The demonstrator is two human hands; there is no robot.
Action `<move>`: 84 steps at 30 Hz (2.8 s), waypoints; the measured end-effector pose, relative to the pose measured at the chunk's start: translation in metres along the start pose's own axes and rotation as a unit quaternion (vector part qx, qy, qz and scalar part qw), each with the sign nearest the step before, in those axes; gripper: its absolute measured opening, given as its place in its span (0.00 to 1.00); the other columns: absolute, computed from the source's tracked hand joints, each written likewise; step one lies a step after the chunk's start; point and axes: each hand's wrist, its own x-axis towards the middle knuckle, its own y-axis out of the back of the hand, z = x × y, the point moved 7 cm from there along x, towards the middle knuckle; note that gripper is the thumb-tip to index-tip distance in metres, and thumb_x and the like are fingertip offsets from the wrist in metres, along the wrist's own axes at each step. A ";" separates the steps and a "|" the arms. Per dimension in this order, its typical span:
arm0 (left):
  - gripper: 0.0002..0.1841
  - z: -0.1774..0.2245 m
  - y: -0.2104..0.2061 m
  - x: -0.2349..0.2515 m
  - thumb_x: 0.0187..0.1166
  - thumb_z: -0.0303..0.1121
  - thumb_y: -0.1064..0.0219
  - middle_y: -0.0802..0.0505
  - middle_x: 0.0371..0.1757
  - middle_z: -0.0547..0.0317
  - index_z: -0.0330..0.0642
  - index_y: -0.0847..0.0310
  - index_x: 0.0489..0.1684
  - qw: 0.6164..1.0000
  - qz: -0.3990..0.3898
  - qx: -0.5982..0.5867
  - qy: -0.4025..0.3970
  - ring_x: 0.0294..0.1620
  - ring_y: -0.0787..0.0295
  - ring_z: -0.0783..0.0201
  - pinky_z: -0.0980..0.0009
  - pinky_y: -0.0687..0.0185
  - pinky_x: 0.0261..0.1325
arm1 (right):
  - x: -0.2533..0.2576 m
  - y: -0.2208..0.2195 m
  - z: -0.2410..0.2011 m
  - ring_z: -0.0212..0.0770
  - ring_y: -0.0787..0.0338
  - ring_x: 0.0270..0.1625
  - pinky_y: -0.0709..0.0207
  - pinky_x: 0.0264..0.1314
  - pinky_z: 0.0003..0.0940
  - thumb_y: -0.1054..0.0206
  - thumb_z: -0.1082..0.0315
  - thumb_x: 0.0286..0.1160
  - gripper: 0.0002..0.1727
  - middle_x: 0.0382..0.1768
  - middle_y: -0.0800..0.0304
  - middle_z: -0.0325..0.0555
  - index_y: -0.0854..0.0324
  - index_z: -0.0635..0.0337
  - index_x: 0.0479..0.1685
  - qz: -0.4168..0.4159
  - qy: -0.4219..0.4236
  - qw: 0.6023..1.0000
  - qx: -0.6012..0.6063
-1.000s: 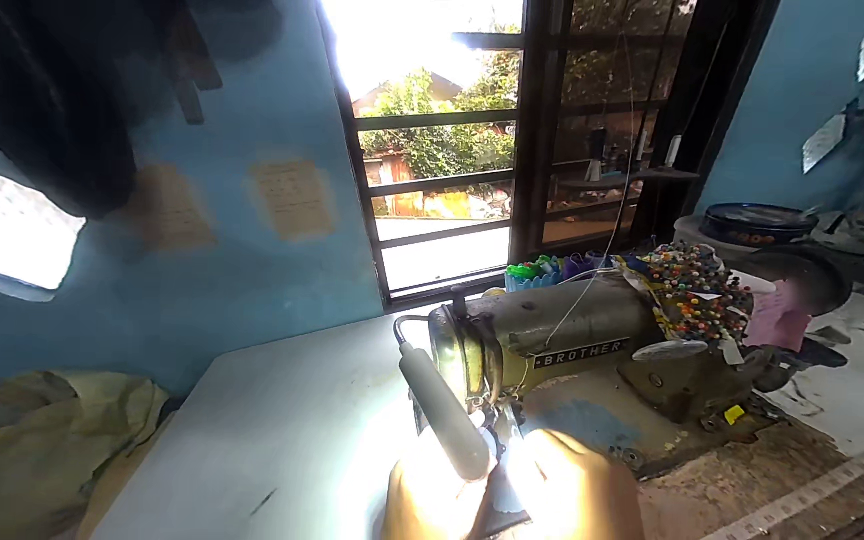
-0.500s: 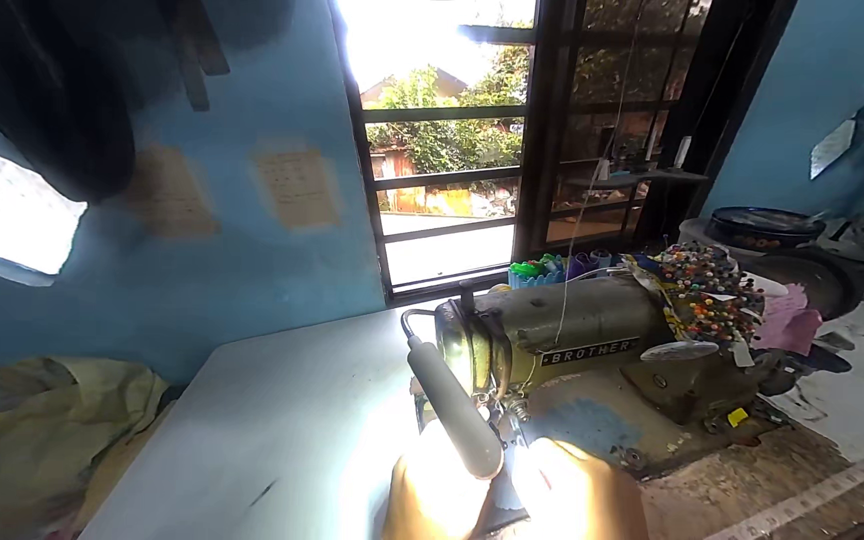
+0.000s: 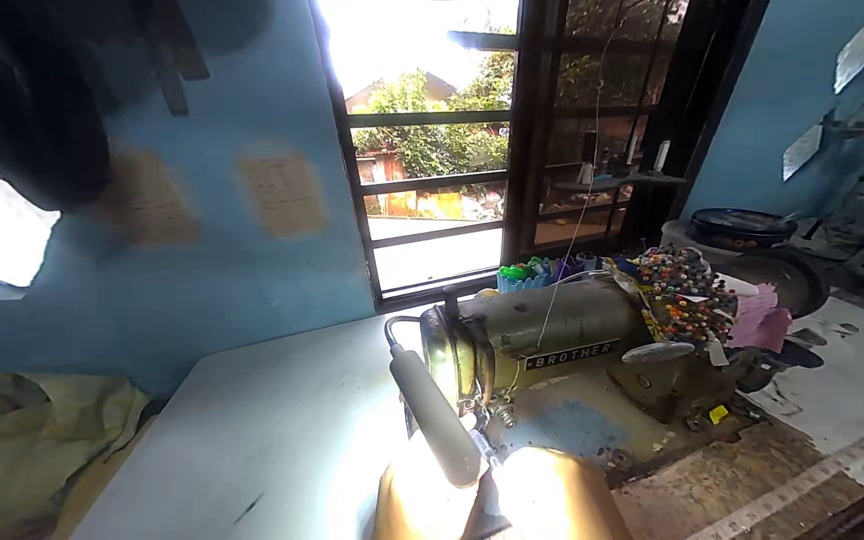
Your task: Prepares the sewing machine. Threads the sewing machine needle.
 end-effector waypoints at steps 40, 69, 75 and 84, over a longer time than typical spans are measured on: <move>0.09 0.007 0.005 0.004 0.77 0.38 0.32 0.02 0.47 0.56 0.48 0.08 0.31 0.999 0.044 -0.001 -0.027 0.52 0.06 0.67 0.72 0.13 0.56 | 0.052 0.065 0.007 0.25 0.13 0.28 0.20 0.32 0.18 0.37 0.66 0.67 0.11 0.28 0.08 0.37 0.08 0.53 0.34 -0.004 0.088 0.995 -0.048; 0.09 0.010 0.008 0.006 0.75 0.37 0.32 0.02 0.45 0.56 0.46 0.06 0.36 0.998 0.058 -0.005 -0.011 0.48 0.05 0.68 0.74 0.13 0.52 | 0.038 0.043 0.009 0.21 0.16 0.43 0.23 0.48 0.09 0.34 0.63 0.76 0.10 0.36 0.13 0.42 0.13 0.59 0.33 0.130 0.128 0.980 0.075; 0.09 0.012 0.009 0.007 0.75 0.37 0.32 0.02 0.45 0.56 0.46 0.07 0.34 0.998 0.062 0.006 -0.024 0.47 0.05 0.69 0.75 0.14 0.52 | 0.037 0.034 0.002 0.27 0.14 0.37 0.23 0.41 0.13 0.34 0.63 0.73 0.11 0.32 0.12 0.44 0.12 0.57 0.29 0.158 0.149 0.976 -0.028; 0.09 0.014 0.010 0.008 0.74 0.37 0.32 0.03 0.39 0.56 0.45 0.07 0.32 0.997 0.071 0.012 -0.024 0.42 0.06 0.68 0.75 0.13 0.46 | 0.037 0.033 -0.005 0.31 0.13 0.35 0.21 0.39 0.17 0.34 0.64 0.72 0.11 0.29 0.11 0.44 0.10 0.58 0.27 0.156 0.159 0.973 -0.064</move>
